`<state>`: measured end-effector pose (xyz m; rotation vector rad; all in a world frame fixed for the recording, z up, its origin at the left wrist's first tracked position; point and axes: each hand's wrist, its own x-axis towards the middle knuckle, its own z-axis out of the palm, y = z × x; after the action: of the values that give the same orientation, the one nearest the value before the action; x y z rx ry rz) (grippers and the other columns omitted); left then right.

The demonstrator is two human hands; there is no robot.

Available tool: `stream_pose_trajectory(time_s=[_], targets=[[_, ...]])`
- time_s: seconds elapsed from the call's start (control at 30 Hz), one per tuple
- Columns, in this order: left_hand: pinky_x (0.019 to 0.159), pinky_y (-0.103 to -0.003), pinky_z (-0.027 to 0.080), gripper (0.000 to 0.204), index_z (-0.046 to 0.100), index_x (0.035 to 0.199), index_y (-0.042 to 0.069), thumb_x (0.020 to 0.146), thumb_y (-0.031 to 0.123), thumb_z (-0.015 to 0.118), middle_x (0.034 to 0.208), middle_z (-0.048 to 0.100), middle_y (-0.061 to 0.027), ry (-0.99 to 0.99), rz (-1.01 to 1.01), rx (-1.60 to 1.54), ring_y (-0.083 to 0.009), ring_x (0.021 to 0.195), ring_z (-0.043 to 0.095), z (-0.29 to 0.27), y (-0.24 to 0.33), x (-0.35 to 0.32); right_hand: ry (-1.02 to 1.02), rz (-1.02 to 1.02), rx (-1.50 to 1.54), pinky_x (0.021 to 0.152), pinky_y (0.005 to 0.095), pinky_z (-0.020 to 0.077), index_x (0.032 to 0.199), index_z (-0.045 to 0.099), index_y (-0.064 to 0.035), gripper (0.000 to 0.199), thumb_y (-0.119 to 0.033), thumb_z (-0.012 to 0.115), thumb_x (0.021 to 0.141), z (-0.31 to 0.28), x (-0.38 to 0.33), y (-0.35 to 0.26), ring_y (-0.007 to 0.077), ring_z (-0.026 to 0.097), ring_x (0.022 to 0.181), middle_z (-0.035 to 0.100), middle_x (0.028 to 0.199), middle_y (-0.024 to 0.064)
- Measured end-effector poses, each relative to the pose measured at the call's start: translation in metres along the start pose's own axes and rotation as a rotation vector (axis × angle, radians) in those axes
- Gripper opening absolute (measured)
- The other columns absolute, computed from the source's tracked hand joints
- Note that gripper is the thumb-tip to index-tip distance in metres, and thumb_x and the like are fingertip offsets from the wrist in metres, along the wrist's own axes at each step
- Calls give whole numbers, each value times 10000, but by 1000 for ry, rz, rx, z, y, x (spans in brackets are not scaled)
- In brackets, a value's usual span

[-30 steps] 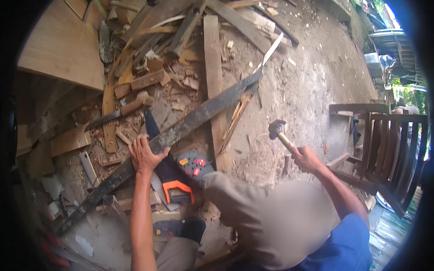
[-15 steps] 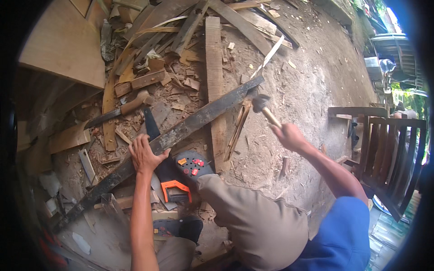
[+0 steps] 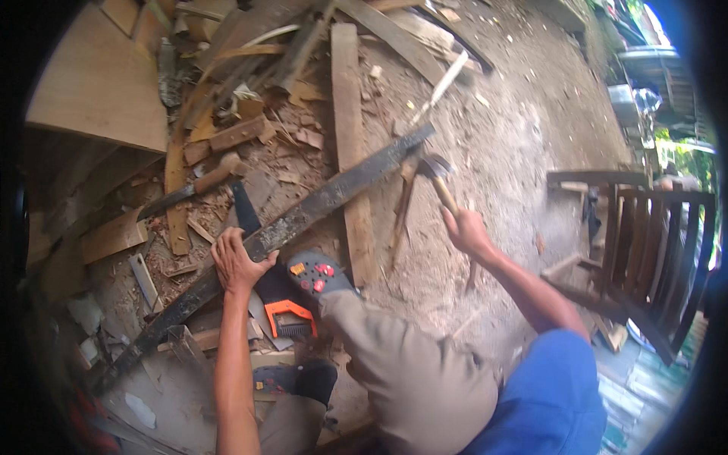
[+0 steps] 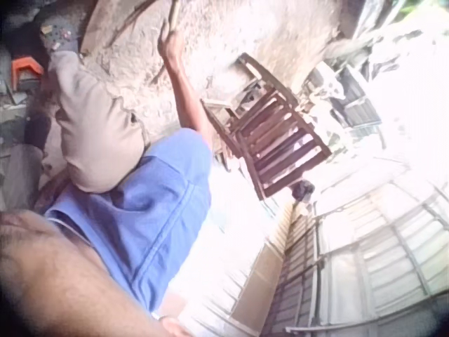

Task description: The person sits on the floor and uses a hammer to break apart a piece of wood. They then use a hand saw to cut the wood into smaller pieces. Finally, they use the hammer to break a long metal bar into smaller pieces.

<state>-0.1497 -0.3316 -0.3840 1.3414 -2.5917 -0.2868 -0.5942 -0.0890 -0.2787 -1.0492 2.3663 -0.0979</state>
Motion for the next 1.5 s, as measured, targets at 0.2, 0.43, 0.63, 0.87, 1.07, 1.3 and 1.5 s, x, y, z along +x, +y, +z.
stream_pose_trajectory(time_s=[0.2,0.43,0.63,0.87,1.07,1.3,1.5], targets=[[1102,-518,347,946,510,1287,59,639,690,787,1280,551,-147,-47,-6,48,-338,1249,519,-8,-10,-2,46,76,356,503,378,426,850,608,-15,492,-432,504,1090,-79,-8,-69,146,531,531,557,613,26],[1084,-518,369,960,507,1287,59,643,715,781,1278,557,-147,-44,6,38,-338,1227,532,-8,3,5,405,-405,359,414,282,346,824,579,-66,427,-366,488,1114,-73,41,-92,53,458,504,498,596,-24],[1065,-492,393,977,502,1303,49,616,668,817,1295,552,-145,-6,-40,22,-336,1251,524,1,0,-4,-181,112,-34,396,361,415,910,686,15,495,-410,510,1093,-34,13,-30,135,544,488,585,601,54],[1015,-490,405,936,509,1270,48,651,696,782,1244,553,-144,4,25,77,-345,1196,537,-5,-1,0,367,-397,293,489,355,465,962,610,10,333,-297,562,1082,-102,9,-129,155,582,539,598,653,74],[1039,-508,395,956,513,1268,48,661,747,755,1242,559,-150,-15,44,43,-355,1189,546,-2,0,-3,-306,222,22,383,366,460,1022,651,41,396,-325,518,1094,-11,7,-25,177,531,457,628,663,79],[993,-484,421,873,529,1261,69,658,609,854,1239,562,-133,32,68,-21,-354,1196,545,-11,1,4,-145,225,-28,480,389,516,983,645,37,420,-349,519,1089,-19,-82,23,210,666,545,641,622,104],[923,-458,454,752,618,1130,68,618,531,916,1093,604,-99,-77,44,-68,-332,1058,587,-10,-1,4,2,60,192,457,357,487,944,610,5,409,-359,504,1098,-5,-29,-26,167,562,503,599,648,73]])
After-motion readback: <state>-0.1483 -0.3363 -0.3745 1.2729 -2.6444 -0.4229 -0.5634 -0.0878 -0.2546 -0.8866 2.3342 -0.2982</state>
